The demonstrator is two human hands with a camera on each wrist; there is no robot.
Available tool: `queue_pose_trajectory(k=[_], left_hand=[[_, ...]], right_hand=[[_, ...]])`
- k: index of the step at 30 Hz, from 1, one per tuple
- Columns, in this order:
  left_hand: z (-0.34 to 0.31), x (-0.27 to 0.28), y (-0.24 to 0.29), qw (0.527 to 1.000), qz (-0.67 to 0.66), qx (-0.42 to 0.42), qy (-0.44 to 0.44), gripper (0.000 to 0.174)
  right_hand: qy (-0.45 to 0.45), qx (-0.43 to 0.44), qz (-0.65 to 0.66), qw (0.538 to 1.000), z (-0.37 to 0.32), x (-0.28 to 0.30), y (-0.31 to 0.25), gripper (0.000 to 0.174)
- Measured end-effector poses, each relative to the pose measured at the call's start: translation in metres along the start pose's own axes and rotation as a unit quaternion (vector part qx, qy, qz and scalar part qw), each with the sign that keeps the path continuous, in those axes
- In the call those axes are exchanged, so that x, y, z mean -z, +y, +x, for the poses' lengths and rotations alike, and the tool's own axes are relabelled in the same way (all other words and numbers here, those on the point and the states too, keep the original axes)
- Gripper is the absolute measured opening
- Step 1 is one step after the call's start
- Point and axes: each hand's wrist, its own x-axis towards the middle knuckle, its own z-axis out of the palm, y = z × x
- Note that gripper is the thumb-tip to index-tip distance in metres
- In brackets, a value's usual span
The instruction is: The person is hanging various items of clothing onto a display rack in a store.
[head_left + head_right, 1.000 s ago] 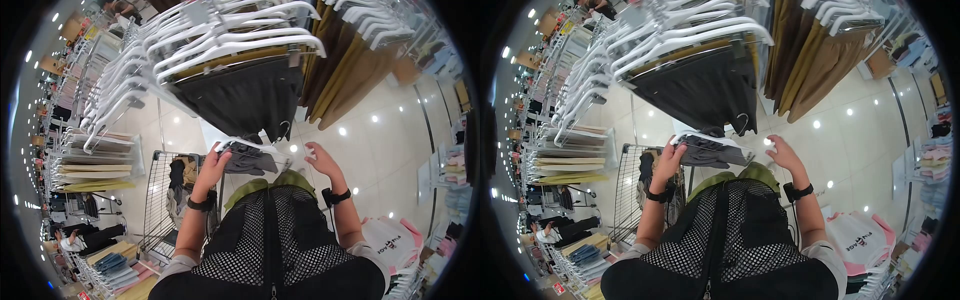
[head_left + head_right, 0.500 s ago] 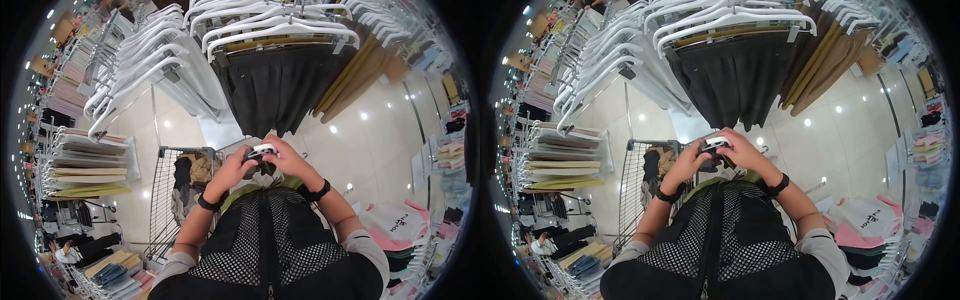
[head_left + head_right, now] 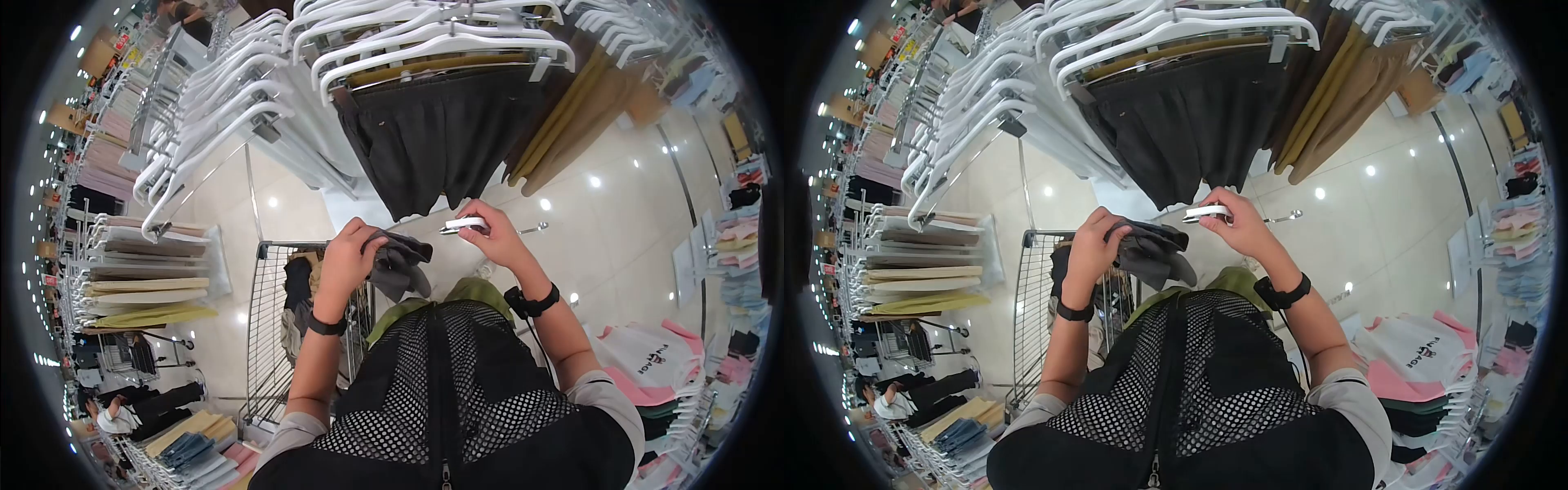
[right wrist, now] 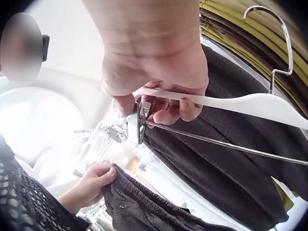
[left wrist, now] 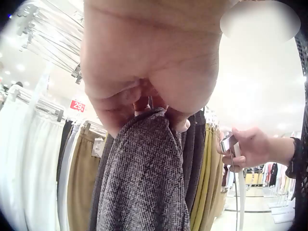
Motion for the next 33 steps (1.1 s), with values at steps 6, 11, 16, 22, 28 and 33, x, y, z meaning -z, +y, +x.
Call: queue_pose_trajectory(k=[6,11,16,22,28,33], left_hand=[[0.021,0.003,0.031,0.986,-0.015,0.163,0.018,0.02],[0.028,-0.019,0.028,0.998,0.013,0.032,0.058,0.018],[0.039,-0.029,0.063,0.999,0.047,-0.016,0.011,0.019],[0.038,-0.034,0.061,0.998,0.003,-0.051,0.041,0.025],[0.027,-0.039,0.048,0.995,-0.05,-0.057,0.064,0.027],[0.012,-0.04,0.046,0.988,-0.131,0.056,0.049,0.023]], right_hand=[[0.019,0.0,-0.003,1.0,0.004,0.035,-0.002,0.015],[0.031,0.026,-0.036,0.999,0.017,0.047,0.0,0.012],[0.031,0.082,-0.049,0.995,0.039,0.034,-0.024,0.013],[-0.014,0.111,-0.093,0.989,0.05,0.022,-0.035,0.013],[-0.034,0.122,-0.107,0.986,0.046,0.005,-0.039,0.012],[-0.033,0.086,-0.097,0.991,0.041,-0.015,-0.04,0.016]])
